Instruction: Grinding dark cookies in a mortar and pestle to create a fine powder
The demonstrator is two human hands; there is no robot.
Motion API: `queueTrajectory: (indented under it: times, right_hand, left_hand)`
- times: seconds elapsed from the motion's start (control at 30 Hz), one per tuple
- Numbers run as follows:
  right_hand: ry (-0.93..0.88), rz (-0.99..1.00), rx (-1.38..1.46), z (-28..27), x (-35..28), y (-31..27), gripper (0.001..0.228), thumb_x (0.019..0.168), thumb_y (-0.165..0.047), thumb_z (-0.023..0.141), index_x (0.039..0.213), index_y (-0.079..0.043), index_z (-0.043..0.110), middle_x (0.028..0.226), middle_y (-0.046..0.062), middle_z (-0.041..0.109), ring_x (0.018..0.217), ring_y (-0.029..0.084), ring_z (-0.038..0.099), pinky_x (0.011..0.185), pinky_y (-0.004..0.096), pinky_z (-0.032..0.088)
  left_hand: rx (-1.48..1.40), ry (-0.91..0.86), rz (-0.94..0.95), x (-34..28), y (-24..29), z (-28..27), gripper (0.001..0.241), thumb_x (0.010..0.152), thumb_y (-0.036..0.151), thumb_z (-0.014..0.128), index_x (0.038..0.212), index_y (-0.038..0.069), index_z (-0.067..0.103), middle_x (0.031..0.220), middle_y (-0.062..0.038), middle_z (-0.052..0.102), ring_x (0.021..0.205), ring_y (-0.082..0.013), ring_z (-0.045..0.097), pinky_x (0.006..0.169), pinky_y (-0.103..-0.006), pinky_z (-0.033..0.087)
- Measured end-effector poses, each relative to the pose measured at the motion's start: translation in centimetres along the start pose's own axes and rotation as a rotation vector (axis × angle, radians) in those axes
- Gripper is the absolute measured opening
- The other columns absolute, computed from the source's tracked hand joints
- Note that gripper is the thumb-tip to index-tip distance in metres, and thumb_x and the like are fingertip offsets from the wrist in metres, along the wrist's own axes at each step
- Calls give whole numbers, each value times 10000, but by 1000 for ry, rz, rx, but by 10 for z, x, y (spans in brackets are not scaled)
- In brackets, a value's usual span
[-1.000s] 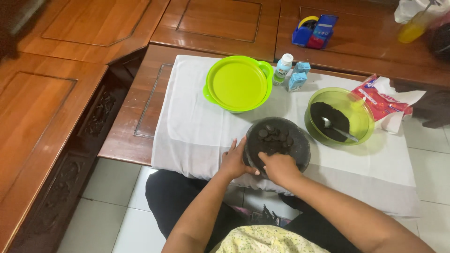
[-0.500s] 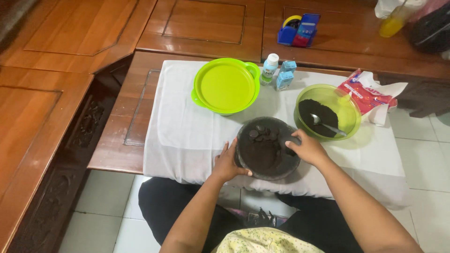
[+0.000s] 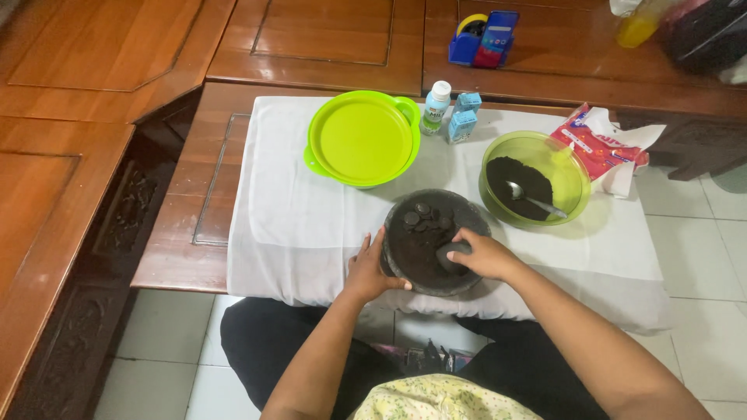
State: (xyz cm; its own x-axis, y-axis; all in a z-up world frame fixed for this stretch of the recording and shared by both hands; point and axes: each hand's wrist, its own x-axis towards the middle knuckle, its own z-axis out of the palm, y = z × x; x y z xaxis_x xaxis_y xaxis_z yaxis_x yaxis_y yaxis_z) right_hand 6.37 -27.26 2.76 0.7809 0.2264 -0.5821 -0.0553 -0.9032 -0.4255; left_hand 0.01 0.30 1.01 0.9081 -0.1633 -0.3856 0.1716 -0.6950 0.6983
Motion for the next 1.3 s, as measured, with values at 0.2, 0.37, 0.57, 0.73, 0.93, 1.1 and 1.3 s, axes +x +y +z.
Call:
queueTrajectory:
  times: [0.2, 0.37, 0.57, 0.73, 0.93, 1.1, 1.3]
  right_hand:
    - [143, -162, -343, 31, -19, -24, 478, 970, -407, 543, 1380, -176, 461, 1023, 271, 742, 1012, 404, 743, 869, 512, 586]
    - [102, -145, -521, 36, 8, -49, 518, 965, -404, 541, 1431, -188, 472, 999, 235, 725, 955, 391, 743, 800, 510, 587]
    - [9, -73, -335, 24, 22, -48, 546, 909, -453, 614, 1357, -150, 546, 1117, 279, 702, 1072, 437, 698, 865, 553, 555]
    - [371, -217, -663, 75, 8, -40, 488, 956, -402, 565, 1396, -195, 523, 851, 176, 682, 731, 344, 743, 567, 499, 584]
    - [114, -120, -59, 8, 33, -54, 503, 905, -451, 646, 1290, -132, 589, 1160, 328, 703, 1126, 487, 679, 925, 567, 538]
    - [-71, -208, -523, 11, 34, -91, 523, 867, -472, 659, 1348, -270, 612, 1170, 187, 742, 1142, 357, 704, 943, 493, 557]
    - [-14, -380, -709, 22, -27, -85, 490, 921, -215, 637, 1402, -134, 587, 945, 261, 742, 920, 402, 750, 765, 519, 596]
  left_hand:
    - [-37, 30, 31, 2, -4, 5, 1417, 534, 543, 933, 1632, 130, 138, 1633, -80, 374, 1572, -279, 171, 1206, -572, 274]
    - [-73, 91, 79, 7, -12, 11, 1429, 479, 528, 955, 1609, 78, 206, 1565, -169, 453, 1542, -350, 243, 1214, -543, 292]
    - [-39, 113, 105, 7, -13, 12, 1444, 457, 539, 952, 1609, 77, 213, 1560, -165, 457, 1534, -356, 256, 1201, -539, 316]
    - [-34, 89, 79, 9, -12, 12, 1439, 479, 560, 940, 1617, 91, 195, 1589, -134, 428, 1543, -338, 239, 1187, -547, 326]
    - [41, 89, 68, 11, -17, 15, 1416, 517, 579, 913, 1629, 128, 161, 1618, -94, 393, 1556, -308, 219, 1175, -576, 334]
    - [66, 46, 30, 14, -17, 15, 1436, 515, 599, 909, 1640, 169, 126, 1638, -39, 365, 1572, -260, 168, 1199, -564, 297]
    - [30, 36, 20, 9, -13, 12, 1412, 530, 592, 904, 1638, 169, 137, 1636, -44, 368, 1574, -262, 162, 1203, -574, 285]
